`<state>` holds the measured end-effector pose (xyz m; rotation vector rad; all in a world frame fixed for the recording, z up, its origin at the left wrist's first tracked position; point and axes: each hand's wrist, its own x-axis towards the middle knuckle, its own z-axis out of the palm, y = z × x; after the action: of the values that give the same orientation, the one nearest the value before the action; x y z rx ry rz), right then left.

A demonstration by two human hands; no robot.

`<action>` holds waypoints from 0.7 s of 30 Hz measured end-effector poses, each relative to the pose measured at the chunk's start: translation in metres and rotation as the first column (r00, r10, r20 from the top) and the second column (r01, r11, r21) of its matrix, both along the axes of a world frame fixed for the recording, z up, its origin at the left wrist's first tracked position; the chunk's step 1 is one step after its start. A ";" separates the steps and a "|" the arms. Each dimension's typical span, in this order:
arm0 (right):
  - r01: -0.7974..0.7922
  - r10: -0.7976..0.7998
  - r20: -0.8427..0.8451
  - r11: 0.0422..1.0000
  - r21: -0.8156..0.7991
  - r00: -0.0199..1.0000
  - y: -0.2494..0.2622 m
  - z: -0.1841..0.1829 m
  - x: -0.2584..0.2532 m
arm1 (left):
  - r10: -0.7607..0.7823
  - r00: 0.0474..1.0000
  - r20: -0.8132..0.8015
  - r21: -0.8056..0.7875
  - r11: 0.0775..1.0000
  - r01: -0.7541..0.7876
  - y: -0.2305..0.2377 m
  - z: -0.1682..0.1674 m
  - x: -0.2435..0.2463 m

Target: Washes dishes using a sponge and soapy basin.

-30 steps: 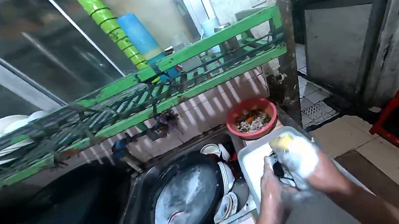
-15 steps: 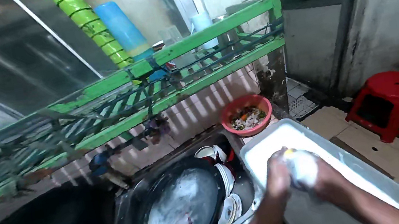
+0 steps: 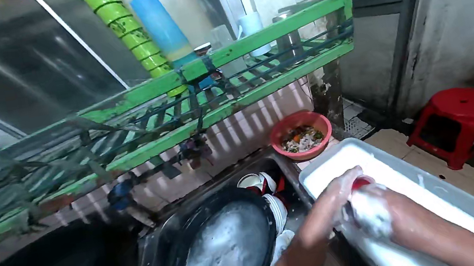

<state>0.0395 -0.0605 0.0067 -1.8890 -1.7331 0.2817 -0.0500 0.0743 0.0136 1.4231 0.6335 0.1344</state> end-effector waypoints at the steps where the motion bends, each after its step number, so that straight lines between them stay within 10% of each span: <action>1: -0.128 0.098 0.218 0.983 0.132 0.971 -0.001 -0.003 0.002 | -0.030 0.999 -0.036 -0.140 0.990 0.024 0.007 0.002 -0.005; 5: -0.258 -0.016 0.548 0.871 0.419 0.836 0.013 0.001 0.028 | 0.029 0.994 0.109 -0.306 0.952 0.006 0.002 0.017 -0.009; 9: 0.351 -0.342 -0.118 0.773 0.529 0.932 0.034 -0.018 -0.005 | 0.196 0.943 0.270 0.321 0.905 -0.280 -0.016 0.033 -0.001; 12: 0.591 -0.152 -0.887 0.792 0.155 0.436 0.041 -0.001 -0.047 | 0.159 0.918 0.364 0.611 0.703 -0.364 -0.010 0.016 -0.006; 15: 0.413 -0.185 -0.983 0.896 -0.163 0.014 0.041 0.020 -0.052 | 0.215 0.882 0.419 0.524 0.737 -0.428 0.006 -0.016 -0.027; 18: 0.278 -0.351 -0.895 0.920 -0.275 0.275 0.032 0.020 -0.038 | 0.467 0.797 0.383 0.470 0.644 -0.603 0.049 -0.042 -0.068; 21: 0.422 -0.468 -0.580 0.879 -0.223 0.667 -0.009 0.003 -0.005 | 0.697 0.646 0.311 0.751 0.237 -0.617 0.115 -0.054 -0.152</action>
<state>0.0349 -0.0695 0.0096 -1.9021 -0.7926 0.6892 -0.2023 0.1894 -0.0404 1.9539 1.3659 1.2285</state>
